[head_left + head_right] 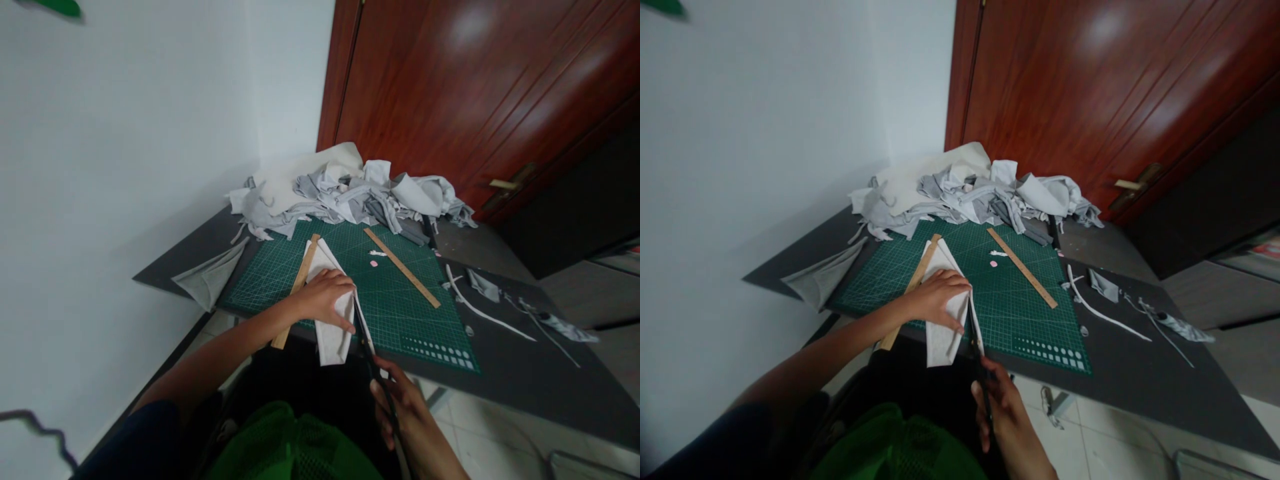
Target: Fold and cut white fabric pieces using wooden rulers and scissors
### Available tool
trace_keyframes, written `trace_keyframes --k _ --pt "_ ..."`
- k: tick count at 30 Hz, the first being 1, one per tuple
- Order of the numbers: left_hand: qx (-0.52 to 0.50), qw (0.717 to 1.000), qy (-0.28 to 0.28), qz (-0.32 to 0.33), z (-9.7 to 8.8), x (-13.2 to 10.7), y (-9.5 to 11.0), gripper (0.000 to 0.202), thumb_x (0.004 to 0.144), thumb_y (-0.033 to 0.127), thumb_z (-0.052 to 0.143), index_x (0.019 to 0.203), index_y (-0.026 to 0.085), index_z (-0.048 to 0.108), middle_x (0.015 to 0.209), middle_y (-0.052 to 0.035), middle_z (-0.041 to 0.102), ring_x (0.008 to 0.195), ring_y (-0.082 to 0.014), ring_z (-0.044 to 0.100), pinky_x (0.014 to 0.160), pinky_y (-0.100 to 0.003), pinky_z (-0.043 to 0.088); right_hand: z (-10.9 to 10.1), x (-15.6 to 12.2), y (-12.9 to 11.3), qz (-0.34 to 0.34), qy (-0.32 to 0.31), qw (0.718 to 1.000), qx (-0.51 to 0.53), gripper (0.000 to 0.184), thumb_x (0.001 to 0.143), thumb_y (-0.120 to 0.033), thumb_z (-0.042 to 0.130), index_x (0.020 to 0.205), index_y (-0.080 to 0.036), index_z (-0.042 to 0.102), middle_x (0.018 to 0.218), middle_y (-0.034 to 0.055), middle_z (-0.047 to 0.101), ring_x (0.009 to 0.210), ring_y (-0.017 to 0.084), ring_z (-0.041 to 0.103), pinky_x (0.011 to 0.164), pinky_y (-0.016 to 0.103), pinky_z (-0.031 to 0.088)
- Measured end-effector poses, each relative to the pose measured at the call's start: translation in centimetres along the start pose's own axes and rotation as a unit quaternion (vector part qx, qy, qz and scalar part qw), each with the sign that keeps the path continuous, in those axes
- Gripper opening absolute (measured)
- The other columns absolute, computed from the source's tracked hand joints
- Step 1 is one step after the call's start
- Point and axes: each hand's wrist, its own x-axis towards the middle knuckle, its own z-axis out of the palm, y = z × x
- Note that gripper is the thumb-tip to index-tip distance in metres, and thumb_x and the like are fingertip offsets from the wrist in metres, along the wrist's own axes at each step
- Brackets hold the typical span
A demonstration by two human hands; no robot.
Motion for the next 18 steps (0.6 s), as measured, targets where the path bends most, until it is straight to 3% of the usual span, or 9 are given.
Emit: trace_keyframes --k 4,8,11,15,18 --pt "0.052 0.998 0.037 -0.007 0.2 -0.2 -0.4 0.071 0.08 0.076 0.065 0.122 0.019 0.066 0.127 -0.0118 0.064 0.12 -0.0316 0.055 0.104 -0.044 0.04 0.1 0.5 0.3 0.022 0.006 0.999 0.035 0.075 0.069 -0.063 0.083 0.126 -0.023 0.053 0.062 -0.0107 0.049 0.037 0.004 0.036 0.03 0.015 0.033" --pt "0.121 0.993 0.011 0.005 -0.7 -0.8 -0.6 0.061 0.085 0.075 0.058 0.107 0.02 0.071 0.12 -0.0097 0.068 0.112 -0.0297 0.059 0.097 -0.043 0.043 -0.2 0.9 0.8 0.03 0.006 0.997 0.075 0.076 0.066 -0.062 0.086 0.123 -0.024 0.053 0.064 -0.0108 0.051 0.036 0.003 0.038 0.029 0.014 0.033" --pt "0.167 0.986 -0.009 -0.027 -2.3 -2.0 -0.5 0.057 0.09 0.071 0.055 0.105 0.019 0.07 0.115 -0.0097 0.068 0.11 -0.0293 0.059 0.095 -0.043 0.045 -0.4 0.9 0.9 0.042 -0.006 0.995 0.094 0.076 0.065 -0.062 0.087 0.122 -0.025 0.054 0.062 -0.0107 0.052 0.036 0.004 0.039 0.031 0.015 0.032" --pt "0.202 0.97 -0.017 -0.131 -4.2 -4.4 -1.0 0.039 0.098 0.052 0.055 0.106 0.017 0.067 0.112 -0.0109 0.066 0.113 -0.0291 0.058 0.096 -0.042 0.047 -0.7 0.5 1.0 0.054 -0.018 0.991 0.12 0.069 0.066 -0.058 0.087 0.119 -0.026 0.056 0.066 -0.0086 0.055 0.037 0.004 0.041 0.033 0.015 0.028" --pt "0.186 0.972 -0.032 -0.139 -5.1 -6.4 -2.6 0.031 0.101 0.038 0.051 0.119 0.018 0.064 0.123 -0.0104 0.065 0.115 -0.0262 0.058 0.101 -0.042 0.048 -0.7 0.1 1.1 0.058 -0.014 0.988 0.141 0.071 0.065 -0.059 0.087 0.12 -0.027 0.056 0.071 -0.0064 0.059 0.038 0.004 0.042 0.034 0.015 0.026"
